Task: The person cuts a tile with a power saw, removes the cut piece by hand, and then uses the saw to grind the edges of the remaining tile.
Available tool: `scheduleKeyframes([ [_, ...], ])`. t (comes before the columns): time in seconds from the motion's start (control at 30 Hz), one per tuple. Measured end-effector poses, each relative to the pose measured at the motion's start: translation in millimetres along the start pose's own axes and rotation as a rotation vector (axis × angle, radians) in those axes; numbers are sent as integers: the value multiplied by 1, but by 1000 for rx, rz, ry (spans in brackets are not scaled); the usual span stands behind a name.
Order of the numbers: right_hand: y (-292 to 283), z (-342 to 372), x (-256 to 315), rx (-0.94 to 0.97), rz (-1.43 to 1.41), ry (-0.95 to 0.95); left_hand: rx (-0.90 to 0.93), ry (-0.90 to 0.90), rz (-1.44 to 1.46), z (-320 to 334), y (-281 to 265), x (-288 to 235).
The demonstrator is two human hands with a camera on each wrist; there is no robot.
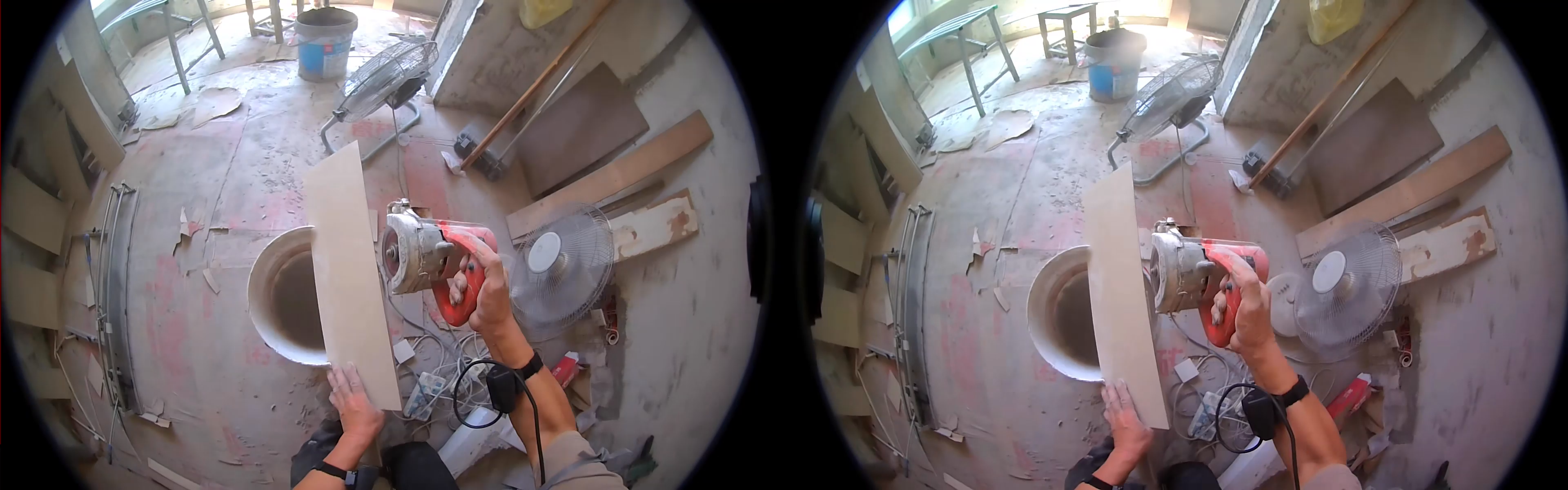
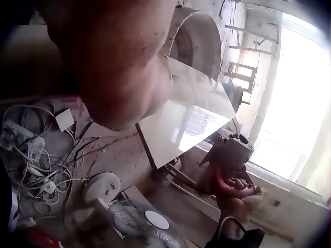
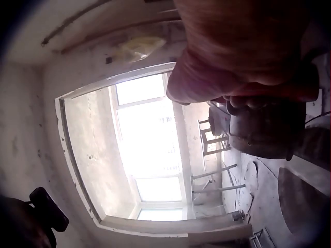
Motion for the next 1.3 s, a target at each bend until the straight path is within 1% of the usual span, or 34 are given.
scheduleKeyframes([
  [0.03, 0, -1, -2, 9, 0, 25, 0, -1, 15, 1, 0, 0],
  [0.13, 7, -5, -1, 5, 40, -13, -29, 25, 29, 3, 1, 4],
  [0.23, 9, -9, -3, 18, 19, -4, -51, 24, 38, 3, 2, 4],
  [0.47, 22, -12, -1, 7, 64, 16, -29, 3, 85, 2, -6, 1],
  [0.53, 21, -10, -2, -2, 68, 49, -26, 8, 98, 3, -5, 1],
  [0.63, 21, -9, -3, 1, 15, 40, 13, -23, 90, 3, -11, -3],
  [0.83, 20, -6, 1, 25, 43, 79, -45, 10, 112, 3, -7, 2],
  [1.3, 17, -4, 0, 14, 47, 80, -43, 24, 150, 2, -9, 1],
])
Point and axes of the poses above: each hand's wrist, its own z-axis away from the middle knuckle, its own y-axis out of the palm, x = y × z, the point moved 5 cm from there along -z, towards the middle knuckle, and after that the axes turned 1 degree about -z, right-handed, at the moved point
